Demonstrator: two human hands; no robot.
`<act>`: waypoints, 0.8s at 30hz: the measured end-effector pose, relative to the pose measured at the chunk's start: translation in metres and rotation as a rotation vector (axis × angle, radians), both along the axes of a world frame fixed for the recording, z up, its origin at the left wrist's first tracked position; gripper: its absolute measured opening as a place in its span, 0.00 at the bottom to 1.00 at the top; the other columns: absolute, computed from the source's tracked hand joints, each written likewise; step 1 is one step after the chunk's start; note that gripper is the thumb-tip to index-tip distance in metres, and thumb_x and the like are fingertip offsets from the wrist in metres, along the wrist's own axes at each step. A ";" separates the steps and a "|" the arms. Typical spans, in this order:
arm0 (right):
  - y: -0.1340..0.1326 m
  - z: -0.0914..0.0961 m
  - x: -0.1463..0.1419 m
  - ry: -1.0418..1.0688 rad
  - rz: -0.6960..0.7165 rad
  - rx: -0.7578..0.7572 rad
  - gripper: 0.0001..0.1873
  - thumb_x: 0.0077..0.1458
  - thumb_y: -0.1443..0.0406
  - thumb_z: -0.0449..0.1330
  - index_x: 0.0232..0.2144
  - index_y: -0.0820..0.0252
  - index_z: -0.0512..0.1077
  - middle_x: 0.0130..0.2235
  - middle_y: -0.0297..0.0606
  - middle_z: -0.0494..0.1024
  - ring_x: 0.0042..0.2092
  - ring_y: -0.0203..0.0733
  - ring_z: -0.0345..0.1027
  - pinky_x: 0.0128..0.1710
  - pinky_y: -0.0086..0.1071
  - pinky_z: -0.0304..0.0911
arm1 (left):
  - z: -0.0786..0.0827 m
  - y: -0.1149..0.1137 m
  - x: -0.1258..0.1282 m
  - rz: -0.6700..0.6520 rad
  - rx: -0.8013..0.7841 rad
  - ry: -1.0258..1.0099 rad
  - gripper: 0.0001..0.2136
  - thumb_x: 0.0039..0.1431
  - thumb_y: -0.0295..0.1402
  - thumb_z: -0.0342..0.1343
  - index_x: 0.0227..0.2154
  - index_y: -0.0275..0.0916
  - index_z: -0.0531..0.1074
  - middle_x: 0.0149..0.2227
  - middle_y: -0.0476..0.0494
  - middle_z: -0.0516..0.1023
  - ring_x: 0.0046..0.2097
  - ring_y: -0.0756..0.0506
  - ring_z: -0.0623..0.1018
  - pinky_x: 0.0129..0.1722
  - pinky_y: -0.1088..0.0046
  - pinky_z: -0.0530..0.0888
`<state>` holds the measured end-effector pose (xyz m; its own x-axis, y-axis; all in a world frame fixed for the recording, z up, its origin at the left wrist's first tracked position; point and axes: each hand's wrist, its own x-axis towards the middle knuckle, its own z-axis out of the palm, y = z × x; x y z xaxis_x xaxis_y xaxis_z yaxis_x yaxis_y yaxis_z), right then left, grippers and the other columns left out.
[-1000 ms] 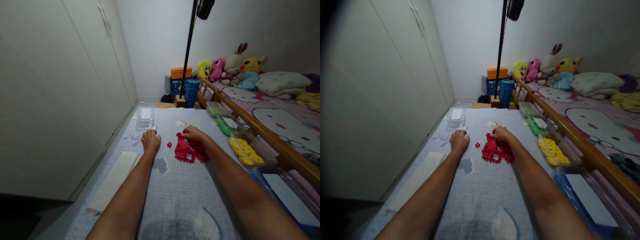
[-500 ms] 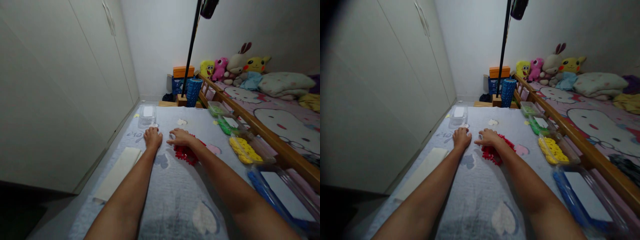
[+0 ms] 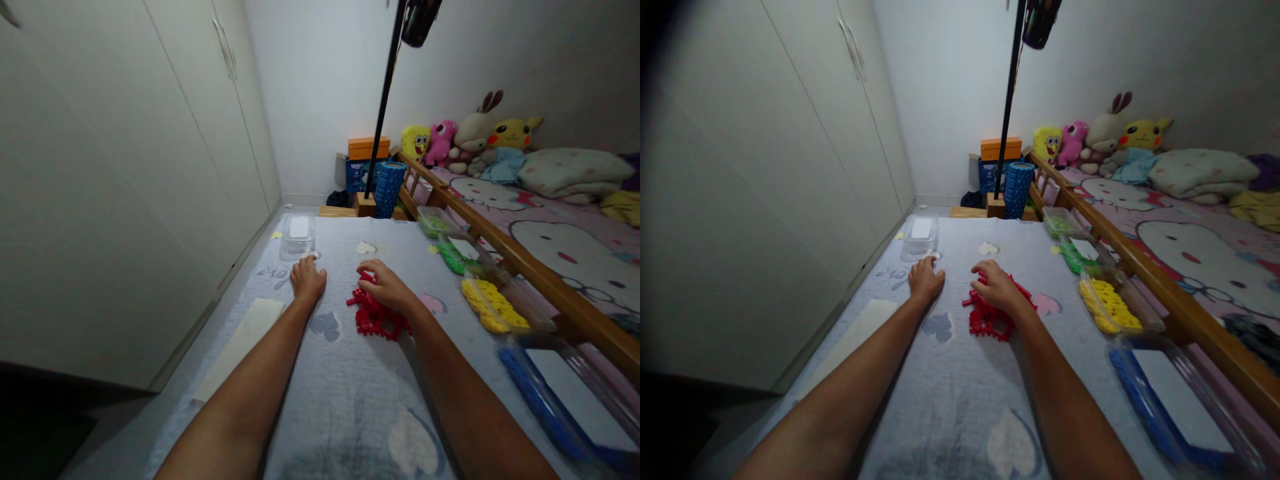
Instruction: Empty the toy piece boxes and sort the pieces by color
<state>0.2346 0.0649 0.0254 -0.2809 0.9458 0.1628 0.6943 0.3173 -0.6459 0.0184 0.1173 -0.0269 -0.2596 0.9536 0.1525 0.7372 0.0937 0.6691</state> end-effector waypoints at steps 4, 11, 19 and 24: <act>-0.009 -0.006 0.043 0.554 -0.264 -0.169 0.16 0.51 0.57 0.63 0.42 0.56 0.74 0.44 0.41 0.79 0.46 0.46 0.74 0.51 0.44 0.69 | 0.018 0.025 -0.011 0.168 -0.108 -0.700 0.12 0.51 0.30 0.62 0.40 0.43 0.72 0.45 0.45 0.77 0.53 0.42 0.75 0.51 0.67 0.69; -0.013 -0.023 0.088 1.243 -0.313 -0.136 0.15 0.49 0.54 0.62 0.38 0.52 0.74 0.43 0.39 0.81 0.48 0.47 0.76 0.53 0.47 0.70 | 0.045 0.071 -0.030 0.338 -0.268 -1.015 0.09 0.62 0.39 0.55 0.32 0.38 0.67 0.25 0.50 0.69 0.25 0.51 0.72 0.28 0.76 0.70; -0.010 -0.044 0.108 1.408 -0.399 -0.124 0.16 0.50 0.52 0.58 0.38 0.52 0.75 0.44 0.41 0.81 0.49 0.48 0.76 0.56 0.50 0.68 | 0.043 0.089 -0.030 0.465 -0.252 -1.133 0.08 0.59 0.35 0.55 0.28 0.38 0.66 0.21 0.51 0.68 0.21 0.51 0.70 0.22 0.79 0.66; -0.010 -0.048 0.106 1.385 -0.377 -0.174 0.17 0.51 0.52 0.57 0.40 0.52 0.74 0.46 0.42 0.81 0.50 0.48 0.75 0.57 0.51 0.67 | 0.046 0.085 -0.025 0.497 -0.210 -1.151 0.04 0.52 0.28 0.55 0.24 0.37 0.66 0.18 0.52 0.66 0.18 0.53 0.67 0.17 0.81 0.61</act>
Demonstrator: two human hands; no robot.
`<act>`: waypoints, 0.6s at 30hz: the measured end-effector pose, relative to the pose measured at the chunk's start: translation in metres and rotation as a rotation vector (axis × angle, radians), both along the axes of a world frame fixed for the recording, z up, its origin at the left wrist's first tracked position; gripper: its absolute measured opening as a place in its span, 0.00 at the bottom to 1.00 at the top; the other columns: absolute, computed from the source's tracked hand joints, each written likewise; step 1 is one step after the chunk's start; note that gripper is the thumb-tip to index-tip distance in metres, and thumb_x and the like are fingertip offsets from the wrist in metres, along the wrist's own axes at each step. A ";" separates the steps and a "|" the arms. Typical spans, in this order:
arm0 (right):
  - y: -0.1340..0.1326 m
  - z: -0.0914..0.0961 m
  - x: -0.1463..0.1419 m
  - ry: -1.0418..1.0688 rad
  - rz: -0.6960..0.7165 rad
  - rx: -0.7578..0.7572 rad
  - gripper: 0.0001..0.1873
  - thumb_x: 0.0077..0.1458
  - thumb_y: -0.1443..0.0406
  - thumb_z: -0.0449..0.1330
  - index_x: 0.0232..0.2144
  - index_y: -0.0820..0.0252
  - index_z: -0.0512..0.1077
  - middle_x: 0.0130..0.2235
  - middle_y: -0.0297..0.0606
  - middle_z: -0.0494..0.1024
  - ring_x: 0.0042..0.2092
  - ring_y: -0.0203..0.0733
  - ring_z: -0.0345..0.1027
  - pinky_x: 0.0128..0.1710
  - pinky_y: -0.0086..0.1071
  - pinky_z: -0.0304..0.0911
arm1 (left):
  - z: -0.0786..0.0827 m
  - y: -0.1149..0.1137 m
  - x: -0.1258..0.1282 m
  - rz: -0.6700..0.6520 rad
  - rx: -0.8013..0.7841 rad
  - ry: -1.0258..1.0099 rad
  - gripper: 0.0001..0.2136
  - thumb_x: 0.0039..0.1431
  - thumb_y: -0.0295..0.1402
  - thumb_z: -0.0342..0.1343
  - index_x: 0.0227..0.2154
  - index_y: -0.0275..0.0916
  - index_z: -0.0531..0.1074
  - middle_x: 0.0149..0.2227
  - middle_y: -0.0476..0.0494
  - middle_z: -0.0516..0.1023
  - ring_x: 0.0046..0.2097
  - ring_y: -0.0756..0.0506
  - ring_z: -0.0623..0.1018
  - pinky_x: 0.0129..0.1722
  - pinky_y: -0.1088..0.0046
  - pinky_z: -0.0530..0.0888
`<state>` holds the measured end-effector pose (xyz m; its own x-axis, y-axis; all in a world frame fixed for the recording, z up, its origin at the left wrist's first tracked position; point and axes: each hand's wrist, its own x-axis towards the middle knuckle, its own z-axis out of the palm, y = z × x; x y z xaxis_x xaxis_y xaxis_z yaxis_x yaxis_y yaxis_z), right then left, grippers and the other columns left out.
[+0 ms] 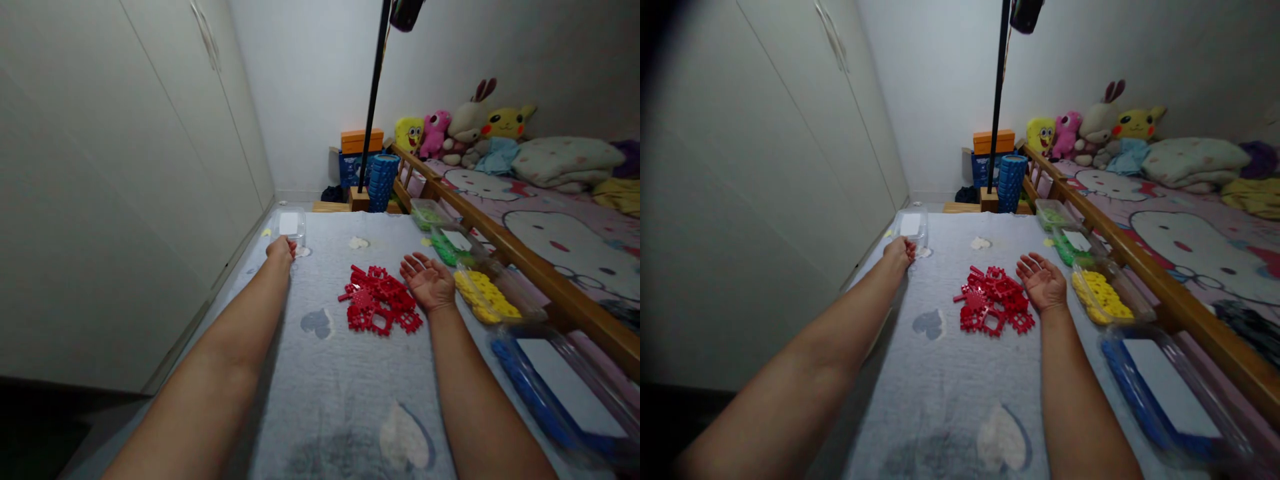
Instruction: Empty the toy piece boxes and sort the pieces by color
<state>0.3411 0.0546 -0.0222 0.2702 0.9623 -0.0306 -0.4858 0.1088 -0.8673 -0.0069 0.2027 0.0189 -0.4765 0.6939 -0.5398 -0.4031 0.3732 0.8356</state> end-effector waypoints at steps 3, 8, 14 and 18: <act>-0.001 0.000 0.000 0.027 0.000 -0.001 0.17 0.52 0.52 0.57 0.40 0.52 0.74 0.46 0.42 0.81 0.50 0.48 0.75 0.56 0.50 0.68 | 0.005 -0.014 0.004 0.010 0.049 -0.019 0.04 0.51 0.26 0.53 0.23 0.37 0.66 0.18 0.52 0.67 0.18 0.55 0.67 0.18 0.83 0.61; -0.001 0.000 0.001 0.094 0.000 0.023 0.16 0.51 0.54 0.58 0.39 0.53 0.75 0.44 0.41 0.82 0.47 0.47 0.76 0.51 0.47 0.71 | 0.008 -0.060 0.019 -0.028 0.151 -0.093 0.06 0.52 0.29 0.55 0.22 0.36 0.67 0.19 0.52 0.70 0.18 0.56 0.69 0.20 0.83 0.64; -0.001 0.012 -0.005 0.019 -0.011 0.060 0.16 0.45 0.56 0.63 0.37 0.55 0.76 0.41 0.40 0.82 0.40 0.43 0.76 0.36 0.34 0.70 | -0.002 -0.136 0.038 -0.083 0.234 -0.182 0.07 0.53 0.32 0.59 0.25 0.36 0.68 0.22 0.52 0.74 0.19 0.56 0.70 0.21 0.83 0.66; 0.003 0.028 -0.035 -0.333 -0.010 0.082 0.15 0.45 0.58 0.64 0.36 0.56 0.75 0.37 0.37 0.81 0.35 0.38 0.72 0.33 0.30 0.64 | -0.009 -0.173 0.039 -0.117 0.239 -0.257 0.08 0.55 0.33 0.61 0.26 0.35 0.69 0.22 0.52 0.74 0.20 0.56 0.72 0.22 0.82 0.67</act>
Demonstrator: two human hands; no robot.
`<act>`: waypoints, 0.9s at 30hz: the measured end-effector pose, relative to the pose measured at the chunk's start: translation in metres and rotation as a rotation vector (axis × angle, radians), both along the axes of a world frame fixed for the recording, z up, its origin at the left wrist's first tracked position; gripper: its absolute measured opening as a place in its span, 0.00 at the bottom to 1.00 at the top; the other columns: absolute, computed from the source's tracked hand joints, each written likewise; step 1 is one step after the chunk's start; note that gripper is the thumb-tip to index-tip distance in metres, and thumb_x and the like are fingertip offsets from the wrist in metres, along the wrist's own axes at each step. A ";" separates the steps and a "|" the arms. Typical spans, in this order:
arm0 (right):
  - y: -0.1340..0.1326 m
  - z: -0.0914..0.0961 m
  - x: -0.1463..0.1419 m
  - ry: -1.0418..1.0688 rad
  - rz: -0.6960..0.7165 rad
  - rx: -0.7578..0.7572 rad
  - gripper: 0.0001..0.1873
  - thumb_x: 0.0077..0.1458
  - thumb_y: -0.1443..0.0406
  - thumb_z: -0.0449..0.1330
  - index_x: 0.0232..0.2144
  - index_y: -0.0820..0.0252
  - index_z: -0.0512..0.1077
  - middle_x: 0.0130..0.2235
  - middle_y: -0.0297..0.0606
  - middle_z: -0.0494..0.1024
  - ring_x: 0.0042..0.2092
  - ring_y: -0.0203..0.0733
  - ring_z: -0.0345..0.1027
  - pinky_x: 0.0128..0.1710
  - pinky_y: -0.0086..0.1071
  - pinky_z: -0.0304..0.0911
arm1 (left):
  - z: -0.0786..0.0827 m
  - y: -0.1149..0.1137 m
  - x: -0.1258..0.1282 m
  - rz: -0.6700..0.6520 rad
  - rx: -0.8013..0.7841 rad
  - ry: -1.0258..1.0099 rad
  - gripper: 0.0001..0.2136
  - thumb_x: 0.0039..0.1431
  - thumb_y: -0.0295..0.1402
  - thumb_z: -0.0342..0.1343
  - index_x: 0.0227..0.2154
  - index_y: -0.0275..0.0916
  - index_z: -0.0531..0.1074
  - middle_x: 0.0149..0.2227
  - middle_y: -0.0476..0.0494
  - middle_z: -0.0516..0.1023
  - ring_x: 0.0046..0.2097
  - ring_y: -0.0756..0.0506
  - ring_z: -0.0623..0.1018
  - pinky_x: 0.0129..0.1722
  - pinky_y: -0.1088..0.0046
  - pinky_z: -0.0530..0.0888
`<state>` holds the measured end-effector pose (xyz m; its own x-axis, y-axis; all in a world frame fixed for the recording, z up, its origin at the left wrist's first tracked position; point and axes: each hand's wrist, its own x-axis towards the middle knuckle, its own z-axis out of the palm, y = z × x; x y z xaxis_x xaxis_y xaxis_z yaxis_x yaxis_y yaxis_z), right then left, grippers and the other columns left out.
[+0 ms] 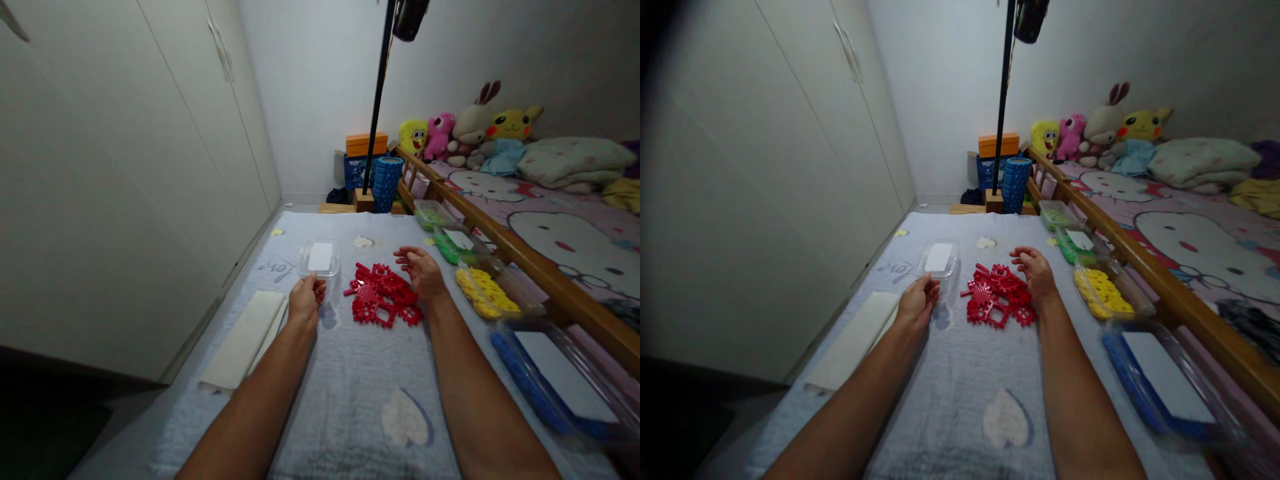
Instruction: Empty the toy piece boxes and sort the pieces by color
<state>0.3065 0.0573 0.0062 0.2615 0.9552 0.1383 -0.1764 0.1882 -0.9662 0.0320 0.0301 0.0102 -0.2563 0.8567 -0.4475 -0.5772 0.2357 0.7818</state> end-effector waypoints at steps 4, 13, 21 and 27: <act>-0.003 0.010 -0.054 -0.572 0.047 0.038 0.12 0.52 0.58 0.60 0.37 0.58 0.76 0.39 0.39 0.81 0.39 0.43 0.70 0.42 0.37 0.63 | -0.002 -0.022 -0.006 -0.105 -0.042 -0.009 0.11 0.57 0.37 0.62 0.29 0.36 0.69 0.25 0.49 0.76 0.22 0.54 0.74 0.23 0.81 0.69; -0.023 -0.009 -0.125 -1.243 -0.004 0.020 0.19 0.61 0.58 0.59 0.52 0.58 0.74 0.49 0.47 0.80 0.52 0.54 0.67 0.53 0.45 0.53 | -0.002 -0.055 -0.026 -0.302 0.310 0.802 0.12 0.56 0.41 0.60 0.26 0.39 0.67 0.24 0.51 0.71 0.27 0.49 0.72 0.29 0.74 0.70; -0.020 -0.020 -0.126 -1.044 -0.010 0.115 0.19 0.58 0.63 0.59 0.51 0.59 0.72 0.43 0.42 0.81 0.50 0.50 0.69 0.54 0.45 0.55 | -0.019 -0.023 -0.028 -0.200 0.538 1.644 0.29 0.45 0.41 0.71 0.51 0.39 0.73 0.61 0.30 0.64 0.64 0.29 0.63 0.63 0.46 0.64; -0.020 -0.021 -0.126 -0.785 0.081 0.152 0.18 0.57 0.66 0.55 0.50 0.60 0.70 0.38 0.41 0.79 0.40 0.44 0.71 0.44 0.38 0.66 | -0.029 -0.027 -0.021 -0.083 0.631 1.717 0.18 0.55 0.42 0.65 0.46 0.40 0.77 0.58 0.32 0.68 0.64 0.30 0.62 0.64 0.47 0.62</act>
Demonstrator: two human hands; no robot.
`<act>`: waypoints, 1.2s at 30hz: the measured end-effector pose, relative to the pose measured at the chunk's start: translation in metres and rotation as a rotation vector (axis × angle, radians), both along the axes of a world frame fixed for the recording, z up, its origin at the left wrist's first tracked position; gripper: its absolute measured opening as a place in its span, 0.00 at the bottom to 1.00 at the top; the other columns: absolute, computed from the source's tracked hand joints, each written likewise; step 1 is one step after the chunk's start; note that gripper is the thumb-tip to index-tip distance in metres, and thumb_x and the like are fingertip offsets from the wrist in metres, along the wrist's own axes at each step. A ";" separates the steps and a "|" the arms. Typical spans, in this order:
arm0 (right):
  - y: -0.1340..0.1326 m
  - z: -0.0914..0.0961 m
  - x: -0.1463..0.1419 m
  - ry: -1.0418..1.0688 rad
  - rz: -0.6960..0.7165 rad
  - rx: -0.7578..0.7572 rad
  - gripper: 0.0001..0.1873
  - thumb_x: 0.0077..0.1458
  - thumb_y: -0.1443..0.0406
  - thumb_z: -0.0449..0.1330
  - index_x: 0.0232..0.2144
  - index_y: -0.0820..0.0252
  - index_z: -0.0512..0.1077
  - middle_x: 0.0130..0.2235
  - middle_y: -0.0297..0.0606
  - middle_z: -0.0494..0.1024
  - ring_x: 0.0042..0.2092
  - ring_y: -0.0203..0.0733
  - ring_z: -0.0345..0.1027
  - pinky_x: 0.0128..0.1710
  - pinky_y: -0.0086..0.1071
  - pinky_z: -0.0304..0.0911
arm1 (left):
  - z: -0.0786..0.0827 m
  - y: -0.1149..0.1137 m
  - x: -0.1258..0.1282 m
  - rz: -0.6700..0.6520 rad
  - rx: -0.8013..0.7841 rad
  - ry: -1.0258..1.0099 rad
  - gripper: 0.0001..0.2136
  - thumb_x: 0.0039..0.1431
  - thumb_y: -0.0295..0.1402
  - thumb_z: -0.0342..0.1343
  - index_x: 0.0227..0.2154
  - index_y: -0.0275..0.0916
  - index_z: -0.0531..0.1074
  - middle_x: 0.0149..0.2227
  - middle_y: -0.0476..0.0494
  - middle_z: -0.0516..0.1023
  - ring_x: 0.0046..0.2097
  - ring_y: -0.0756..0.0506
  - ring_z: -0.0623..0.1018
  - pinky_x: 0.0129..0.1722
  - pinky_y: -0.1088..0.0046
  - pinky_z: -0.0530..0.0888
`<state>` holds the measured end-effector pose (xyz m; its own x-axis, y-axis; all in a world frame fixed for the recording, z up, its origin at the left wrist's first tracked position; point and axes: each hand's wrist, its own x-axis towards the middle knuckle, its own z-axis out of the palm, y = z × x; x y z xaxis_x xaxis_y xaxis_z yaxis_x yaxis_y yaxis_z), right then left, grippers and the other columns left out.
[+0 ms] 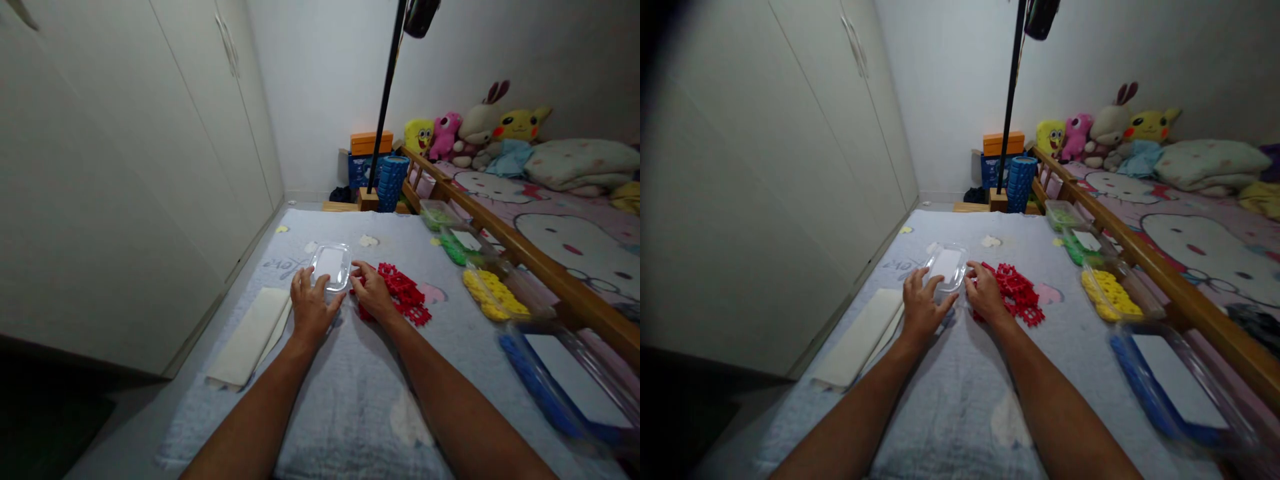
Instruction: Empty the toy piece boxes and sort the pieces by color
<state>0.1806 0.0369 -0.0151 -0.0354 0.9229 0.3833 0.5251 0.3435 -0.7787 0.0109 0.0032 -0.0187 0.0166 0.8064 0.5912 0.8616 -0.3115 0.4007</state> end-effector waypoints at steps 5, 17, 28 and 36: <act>-0.002 0.001 -0.003 0.116 0.059 -0.047 0.16 0.56 0.65 0.55 0.48 0.58 0.68 0.37 0.38 0.76 0.33 0.39 0.69 0.35 0.33 0.67 | 0.003 -0.003 0.004 -0.049 0.009 -0.018 0.14 0.59 0.39 0.62 0.46 0.41 0.77 0.52 0.36 0.74 0.59 0.35 0.68 0.62 0.51 0.64; 0.001 0.007 -0.005 0.472 0.007 -0.369 0.31 0.51 0.58 0.59 0.56 0.61 0.63 0.30 0.28 0.69 0.25 0.34 0.66 0.25 0.28 0.61 | 0.010 -0.014 0.009 -0.108 -0.036 -0.020 0.11 0.61 0.38 0.60 0.45 0.43 0.76 0.50 0.40 0.78 0.54 0.37 0.72 0.61 0.51 0.60; 0.057 0.012 -0.003 0.050 -0.211 -0.257 0.17 0.47 0.64 0.61 0.42 0.62 0.74 0.36 0.37 0.74 0.37 0.41 0.70 0.43 0.36 0.67 | 0.010 -0.018 0.008 -0.132 -0.057 -0.014 0.10 0.61 0.37 0.60 0.44 0.43 0.76 0.49 0.41 0.79 0.53 0.38 0.73 0.60 0.51 0.61; 0.061 -0.002 -0.001 0.071 -0.214 -0.082 0.20 0.42 0.65 0.57 0.42 0.61 0.71 0.37 0.36 0.71 0.39 0.42 0.66 0.45 0.38 0.65 | 0.009 -0.020 0.009 -0.164 -0.055 0.001 0.11 0.57 0.36 0.64 0.43 0.43 0.75 0.48 0.41 0.79 0.52 0.38 0.74 0.58 0.52 0.61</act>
